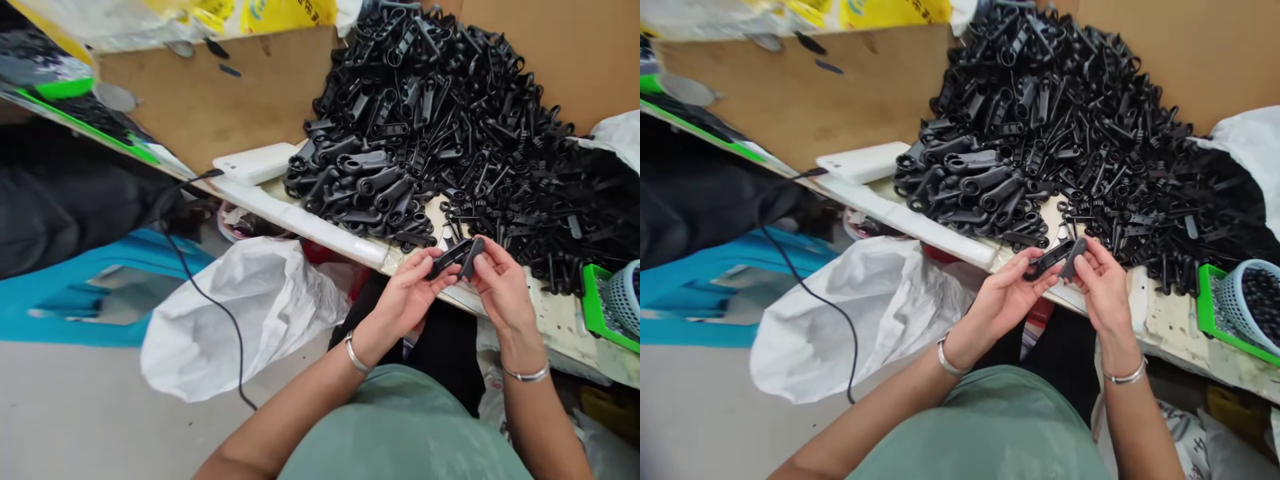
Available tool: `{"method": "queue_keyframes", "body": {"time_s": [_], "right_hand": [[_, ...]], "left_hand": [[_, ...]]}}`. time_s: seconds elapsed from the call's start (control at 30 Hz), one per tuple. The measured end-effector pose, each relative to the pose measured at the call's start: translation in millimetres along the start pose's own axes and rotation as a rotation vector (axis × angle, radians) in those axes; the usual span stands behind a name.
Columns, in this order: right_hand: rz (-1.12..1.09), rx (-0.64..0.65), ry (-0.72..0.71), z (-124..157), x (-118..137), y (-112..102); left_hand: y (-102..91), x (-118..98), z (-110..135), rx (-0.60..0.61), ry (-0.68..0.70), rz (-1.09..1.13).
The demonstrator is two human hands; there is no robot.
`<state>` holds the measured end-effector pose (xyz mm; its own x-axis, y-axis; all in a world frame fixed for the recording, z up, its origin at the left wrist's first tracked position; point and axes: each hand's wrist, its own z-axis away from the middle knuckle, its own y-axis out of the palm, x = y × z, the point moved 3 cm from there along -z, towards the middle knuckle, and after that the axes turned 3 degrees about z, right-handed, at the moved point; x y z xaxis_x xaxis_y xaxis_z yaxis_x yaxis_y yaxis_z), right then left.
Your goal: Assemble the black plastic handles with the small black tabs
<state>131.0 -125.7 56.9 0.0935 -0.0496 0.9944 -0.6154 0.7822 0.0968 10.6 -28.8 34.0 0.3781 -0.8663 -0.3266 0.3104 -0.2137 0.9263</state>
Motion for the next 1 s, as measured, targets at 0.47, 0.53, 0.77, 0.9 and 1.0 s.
{"method": "queue_keyframes", "body": {"time_s": [0.47, 0.53, 0.77, 0.9, 1.0], "right_hand": [[0.126, 0.028, -0.004, 3, 1, 14], [0.158, 0.000, -0.006, 4, -1, 16], [0.303, -0.006, -0.087, 0, -6, 18], [0.289, 0.063, -0.009, -4, -4, 15], [0.252, 0.080, 0.048, -5, -2, 15]], "left_hand": [[-11.9, 4, -10, 0.044, 0.005, -0.134], [-12.4, 7, -11, 0.038, 0.003, -0.131], [-12.5, 7, -9, 0.043, 0.004, -0.173], [-13.7, 5, -8, 0.059, -0.030, -0.200], [-14.3, 6, -7, 0.080, -0.059, -0.200]]}}
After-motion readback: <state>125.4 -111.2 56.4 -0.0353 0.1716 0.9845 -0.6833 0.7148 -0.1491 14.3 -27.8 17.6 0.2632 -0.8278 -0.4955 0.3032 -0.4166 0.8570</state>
